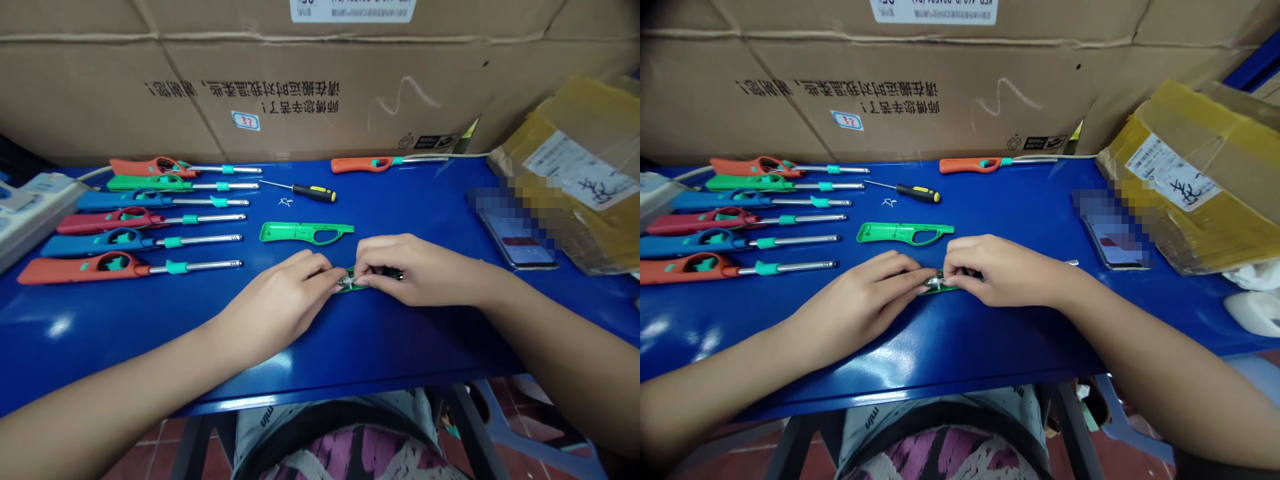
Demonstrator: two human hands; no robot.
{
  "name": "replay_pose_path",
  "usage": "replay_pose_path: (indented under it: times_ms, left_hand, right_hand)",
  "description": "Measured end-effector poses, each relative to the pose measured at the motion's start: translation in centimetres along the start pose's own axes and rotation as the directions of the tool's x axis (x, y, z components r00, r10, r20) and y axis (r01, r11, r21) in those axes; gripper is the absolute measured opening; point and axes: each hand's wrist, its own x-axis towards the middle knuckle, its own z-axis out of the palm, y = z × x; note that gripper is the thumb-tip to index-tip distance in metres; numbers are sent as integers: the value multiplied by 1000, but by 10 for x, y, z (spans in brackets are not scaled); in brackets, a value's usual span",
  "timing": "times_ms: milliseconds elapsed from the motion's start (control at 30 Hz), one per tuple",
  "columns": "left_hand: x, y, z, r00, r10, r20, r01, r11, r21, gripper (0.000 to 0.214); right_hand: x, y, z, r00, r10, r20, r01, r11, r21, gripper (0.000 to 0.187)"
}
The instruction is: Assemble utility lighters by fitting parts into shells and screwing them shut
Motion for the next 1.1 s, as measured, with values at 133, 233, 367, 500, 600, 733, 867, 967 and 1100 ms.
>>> replay_pose_path:
  times_ms: [133, 233, 367, 500, 600, 733, 867, 967, 1100]
  left_hand:
    - [-1, 0, 0, 1000, 0, 1, 0, 1000, 2, 30]
    - [-1, 0, 1, 1000, 6, -2, -6, 1000, -1, 30]
    - [-1, 0, 1, 1000, 8, 1, -8, 1000, 0, 30]
    - [-1, 0, 2, 1000, 7, 1, -7, 1000, 4, 30]
    - [-1, 0, 2, 1000, 6, 2, -6, 1000, 9, 30]
    - [0, 0, 2, 1000, 12, 3, -12, 1000, 21, 29]
    - [0, 1, 2, 999, 44, -5, -44, 997, 56, 30]
    - [-1, 2, 2, 998, 62, -17, -61, 995, 81, 30]
    - [-2, 3, 1, 998, 44, -34, -39, 991, 125, 30]
  right_hand:
    - [0, 1, 1, 1000, -8, -5, 8, 1000, -1, 13]
    - [0, 2, 2, 1000, -15, -1, 15, 1000, -8, 13]
    - [0, 3, 2, 1000, -18, 4, 18, 1000, -12, 13]
    - [0, 2, 2, 1000, -21, 2, 21, 1000, -14, 13]
    - [1, 2, 2, 1000, -20, 2, 20, 1000, -13, 13]
    - [1, 3, 3, 1000, -22, 1, 22, 1000, -13, 13]
    - [1, 3, 4, 1000, -26, 7, 26, 999, -32, 13]
    - [1, 3, 4, 1000, -16, 6, 16, 998, -55, 13]
    - [1, 1, 1, 1000, 23, -10, -24, 998, -64, 11]
